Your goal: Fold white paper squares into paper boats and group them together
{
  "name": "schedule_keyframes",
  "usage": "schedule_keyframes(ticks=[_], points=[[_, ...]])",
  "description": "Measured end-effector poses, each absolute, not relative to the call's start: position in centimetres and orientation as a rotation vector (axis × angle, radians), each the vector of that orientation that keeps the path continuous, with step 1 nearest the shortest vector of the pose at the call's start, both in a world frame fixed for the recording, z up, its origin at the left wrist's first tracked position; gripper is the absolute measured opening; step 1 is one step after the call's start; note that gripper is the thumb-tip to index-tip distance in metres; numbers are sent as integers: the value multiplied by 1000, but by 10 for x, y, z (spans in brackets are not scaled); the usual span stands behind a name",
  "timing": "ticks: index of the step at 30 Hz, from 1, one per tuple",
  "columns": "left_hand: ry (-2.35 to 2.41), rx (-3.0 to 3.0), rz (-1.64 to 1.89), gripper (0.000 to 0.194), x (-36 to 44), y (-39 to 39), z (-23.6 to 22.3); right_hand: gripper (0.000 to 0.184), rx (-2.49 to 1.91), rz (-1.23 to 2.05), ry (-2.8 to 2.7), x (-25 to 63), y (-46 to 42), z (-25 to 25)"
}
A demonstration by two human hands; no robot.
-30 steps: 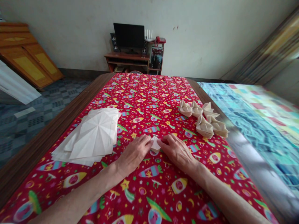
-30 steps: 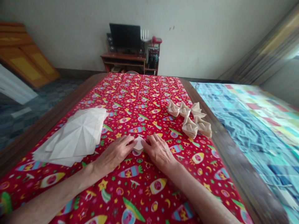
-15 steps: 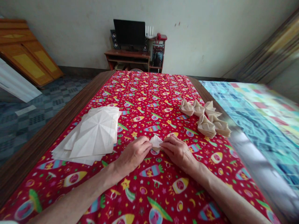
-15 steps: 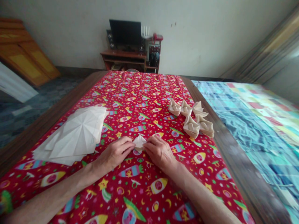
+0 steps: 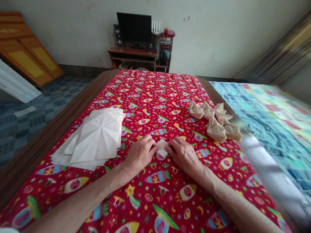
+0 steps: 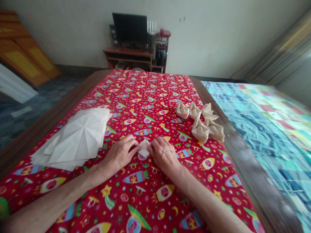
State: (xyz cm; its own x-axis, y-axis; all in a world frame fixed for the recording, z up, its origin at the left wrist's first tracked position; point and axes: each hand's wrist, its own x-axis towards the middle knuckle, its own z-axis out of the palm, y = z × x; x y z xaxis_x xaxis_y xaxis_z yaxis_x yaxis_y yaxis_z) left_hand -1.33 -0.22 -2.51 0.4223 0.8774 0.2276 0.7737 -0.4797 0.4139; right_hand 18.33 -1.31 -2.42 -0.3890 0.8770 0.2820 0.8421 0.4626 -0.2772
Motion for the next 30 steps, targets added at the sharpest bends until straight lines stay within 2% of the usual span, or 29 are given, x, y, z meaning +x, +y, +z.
schedule_keyframes(ticks=[11,21,25,28,30], points=[[1519,2408,545,18,-10,-1,-19,21,-1559,236,-2338,180,-7,-12],[1592,2388,455,19,-12,-2,-11,19,-1461,257,-2296,186,-9,-17],[1531,2341,590,12,-16,0,-18,18,-1456,242,-2250,185,-11,-21],[1415,2306,775,9,-21,-1,-23,20,-1487,386,-2136,185,-9,-23],[1361,2293,841,14,-22,-3,-23,23,-1527,495,-2021,184,-8,-25]])
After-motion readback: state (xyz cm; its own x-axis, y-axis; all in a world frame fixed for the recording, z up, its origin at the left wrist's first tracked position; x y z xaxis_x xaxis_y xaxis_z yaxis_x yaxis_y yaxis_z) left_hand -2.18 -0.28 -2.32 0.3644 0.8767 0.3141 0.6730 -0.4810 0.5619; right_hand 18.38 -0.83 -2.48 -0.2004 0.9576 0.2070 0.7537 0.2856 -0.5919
